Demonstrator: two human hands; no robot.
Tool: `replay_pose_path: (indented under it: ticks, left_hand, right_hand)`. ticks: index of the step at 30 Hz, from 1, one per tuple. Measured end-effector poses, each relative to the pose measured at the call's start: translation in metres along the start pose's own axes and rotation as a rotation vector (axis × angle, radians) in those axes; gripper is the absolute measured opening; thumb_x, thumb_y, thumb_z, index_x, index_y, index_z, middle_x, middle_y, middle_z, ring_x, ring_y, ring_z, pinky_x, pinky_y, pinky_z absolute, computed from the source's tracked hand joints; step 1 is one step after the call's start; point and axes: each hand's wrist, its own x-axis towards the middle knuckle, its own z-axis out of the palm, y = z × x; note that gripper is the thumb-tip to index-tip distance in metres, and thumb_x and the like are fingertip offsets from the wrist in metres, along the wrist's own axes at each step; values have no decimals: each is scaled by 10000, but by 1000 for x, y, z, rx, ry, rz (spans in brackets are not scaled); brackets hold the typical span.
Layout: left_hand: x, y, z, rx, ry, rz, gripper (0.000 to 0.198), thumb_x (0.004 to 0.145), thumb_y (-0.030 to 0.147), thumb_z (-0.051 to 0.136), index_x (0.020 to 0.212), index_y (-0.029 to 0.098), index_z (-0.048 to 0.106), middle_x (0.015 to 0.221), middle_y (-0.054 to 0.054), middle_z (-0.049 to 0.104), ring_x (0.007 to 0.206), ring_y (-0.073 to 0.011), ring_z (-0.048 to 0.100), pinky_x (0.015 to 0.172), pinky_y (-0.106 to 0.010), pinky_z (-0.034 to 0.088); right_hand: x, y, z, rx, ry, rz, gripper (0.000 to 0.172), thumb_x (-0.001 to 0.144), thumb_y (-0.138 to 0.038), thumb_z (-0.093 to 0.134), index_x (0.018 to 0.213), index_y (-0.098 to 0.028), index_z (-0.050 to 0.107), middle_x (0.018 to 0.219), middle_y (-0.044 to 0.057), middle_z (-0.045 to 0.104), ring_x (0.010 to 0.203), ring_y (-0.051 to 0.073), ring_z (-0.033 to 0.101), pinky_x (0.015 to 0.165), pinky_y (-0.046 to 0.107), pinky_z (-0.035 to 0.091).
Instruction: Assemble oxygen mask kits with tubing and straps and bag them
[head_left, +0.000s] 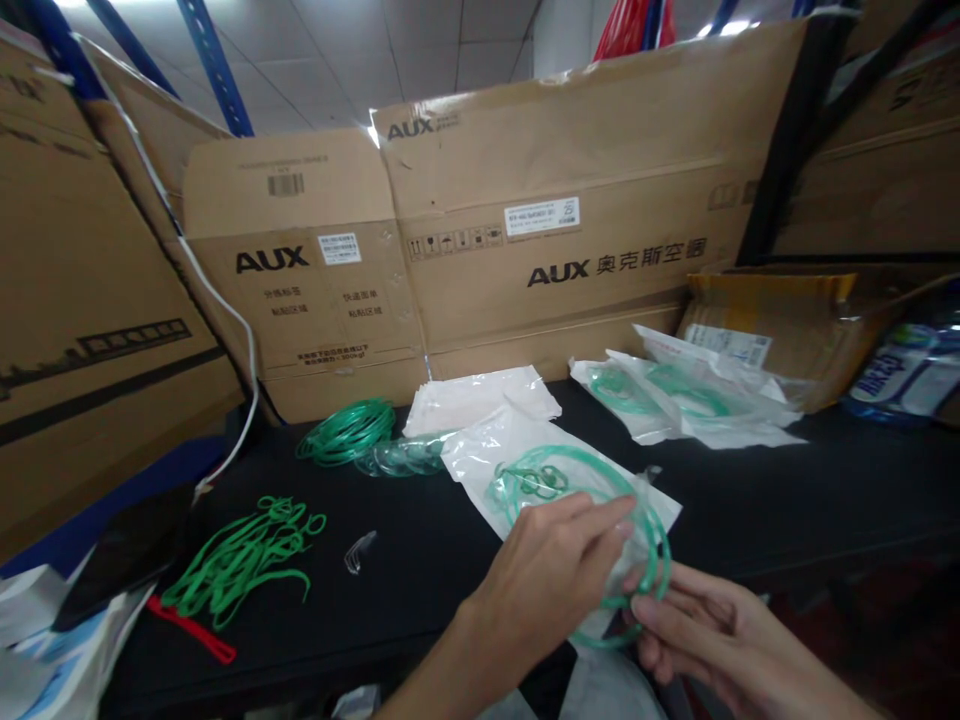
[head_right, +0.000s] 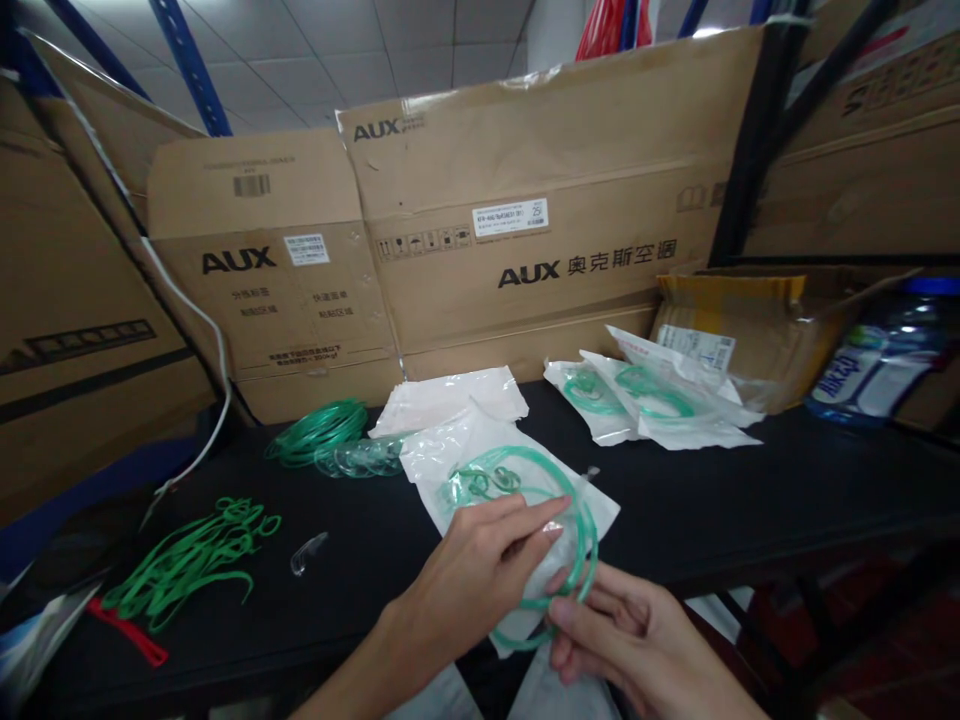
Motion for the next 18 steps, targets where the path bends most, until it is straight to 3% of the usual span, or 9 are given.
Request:
replay_pose_path:
  ticks: [3, 6, 10, 13, 15, 18]
  left_hand:
    - [-1, 1, -5, -64, 20, -8, 326, 1053, 235, 513, 1325, 200, 690, 981, -44, 773, 870, -165, 715, 867, -255, 559]
    - [0, 4, -4, -90, 17, -27, 331, 1051, 232, 519, 1334, 195, 687, 964, -46, 779, 844, -161, 717, 842, -244, 560]
    - [0, 15, 9, -63, 8, -2, 349, 1051, 249, 509, 1348, 164, 673, 930, -57, 779, 790, -167, 719, 815, -253, 579]
    - [0, 19, 17, 24, 9, 50, 356, 1054, 262, 495, 1341, 135, 663, 918, -70, 775, 788, -189, 730, 792, -279, 600]
    - [-1, 17, 18, 108, 9, 79, 351, 1062, 263, 477, 1348, 143, 642, 928, -61, 770, 819, -196, 738, 780, -292, 610]
    - [-4, 12, 16, 247, -1, 143, 340, 1077, 258, 449, 1372, 161, 586, 941, -31, 759, 814, -181, 736, 729, -288, 613]
  right_hand:
    - [4, 3, 0, 15, 153, -52, 368, 663, -470, 928, 911, -214, 836, 829, 34, 758, 748, 180, 711, 748, 242, 611]
    - [10, 9, 2, -16, 227, -127, 370, 639, -443, 940, 908, -213, 834, 844, 35, 779, 818, 234, 756, 811, 289, 628]
    - [19, 16, 6, -151, 270, -209, 336, 590, -370, 954, 831, -171, 830, 647, 21, 741, 643, 243, 733, 661, 313, 628]
    - [19, 15, 5, -255, 210, -189, 301, 556, -332, 959, 741, -145, 813, 547, 21, 698, 586, 256, 710, 580, 314, 603]
    - [14, 10, 2, -220, 187, -168, 330, 568, -353, 954, 790, -149, 819, 639, 55, 750, 668, 289, 743, 630, 343, 625]
    - [4, 2, -4, -40, 253, -132, 449, 642, -464, 918, 956, -160, 816, 914, 126, 814, 835, 318, 783, 782, 398, 652]
